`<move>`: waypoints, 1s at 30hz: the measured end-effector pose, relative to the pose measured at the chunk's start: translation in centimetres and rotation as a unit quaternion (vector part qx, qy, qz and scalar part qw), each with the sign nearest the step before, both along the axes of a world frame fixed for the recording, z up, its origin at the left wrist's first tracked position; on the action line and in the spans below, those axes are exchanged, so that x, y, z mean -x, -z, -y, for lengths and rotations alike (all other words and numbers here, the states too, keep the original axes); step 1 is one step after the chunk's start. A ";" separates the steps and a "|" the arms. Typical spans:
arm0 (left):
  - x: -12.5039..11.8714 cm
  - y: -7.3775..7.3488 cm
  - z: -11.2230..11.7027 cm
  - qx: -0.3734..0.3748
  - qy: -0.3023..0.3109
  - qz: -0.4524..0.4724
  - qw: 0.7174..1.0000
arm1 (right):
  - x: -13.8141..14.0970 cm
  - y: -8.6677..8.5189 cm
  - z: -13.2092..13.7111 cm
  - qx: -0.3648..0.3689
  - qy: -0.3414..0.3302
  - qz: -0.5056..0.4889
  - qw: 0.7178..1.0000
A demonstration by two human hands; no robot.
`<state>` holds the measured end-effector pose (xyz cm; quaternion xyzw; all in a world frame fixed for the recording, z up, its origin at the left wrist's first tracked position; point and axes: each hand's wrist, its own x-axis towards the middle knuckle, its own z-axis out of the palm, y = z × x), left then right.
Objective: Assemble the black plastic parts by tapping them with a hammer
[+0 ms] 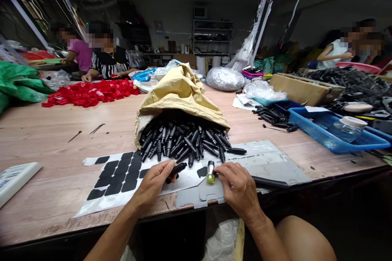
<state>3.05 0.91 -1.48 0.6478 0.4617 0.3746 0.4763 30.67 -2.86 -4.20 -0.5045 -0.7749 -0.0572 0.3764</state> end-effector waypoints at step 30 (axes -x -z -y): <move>0.2 -1.1 7.5 -0.018 0.148 -0.163 0.975 | 0.1 0.7 0.0 -0.015 0.028 0.011 0.999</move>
